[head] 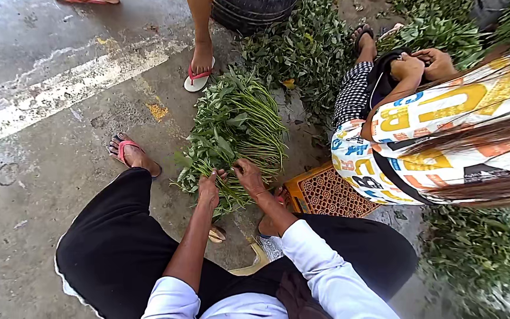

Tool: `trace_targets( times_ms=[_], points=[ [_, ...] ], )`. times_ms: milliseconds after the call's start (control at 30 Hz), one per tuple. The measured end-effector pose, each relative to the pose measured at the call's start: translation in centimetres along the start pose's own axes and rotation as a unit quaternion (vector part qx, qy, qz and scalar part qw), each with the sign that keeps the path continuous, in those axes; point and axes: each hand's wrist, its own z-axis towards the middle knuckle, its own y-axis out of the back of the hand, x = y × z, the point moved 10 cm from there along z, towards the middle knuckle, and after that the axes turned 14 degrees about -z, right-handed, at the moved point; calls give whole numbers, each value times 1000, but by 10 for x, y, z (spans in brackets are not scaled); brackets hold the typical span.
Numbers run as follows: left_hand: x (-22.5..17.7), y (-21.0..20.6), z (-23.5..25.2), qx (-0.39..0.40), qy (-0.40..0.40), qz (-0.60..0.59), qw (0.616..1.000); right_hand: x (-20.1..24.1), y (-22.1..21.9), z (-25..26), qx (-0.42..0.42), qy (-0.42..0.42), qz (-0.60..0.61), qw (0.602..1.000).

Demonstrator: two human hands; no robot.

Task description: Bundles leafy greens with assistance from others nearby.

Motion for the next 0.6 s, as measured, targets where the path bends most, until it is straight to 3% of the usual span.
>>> trace_targets(
  times_ms=[200, 300, 400, 500, 600],
  points=[
    [4, 0, -1, 54, 3, 79, 995, 17, -22, -25, 40, -27, 77, 996],
    [2, 3, 0, 43, -5, 103, 994, 9, -30, -24, 107, -70, 115, 985],
    [-2, 6, -1, 23, -27, 115, 993, 5, -26, -17, 161, -45, 98, 981],
    [-9, 10, 2, 14, -49, 91, 995, -28, -16, 3, 127, -32, 71, 989],
    [-13, 7, 2, 23, -56, 72, 996, -80, -12, 20, 79, -75, -37, 993]
  ],
)
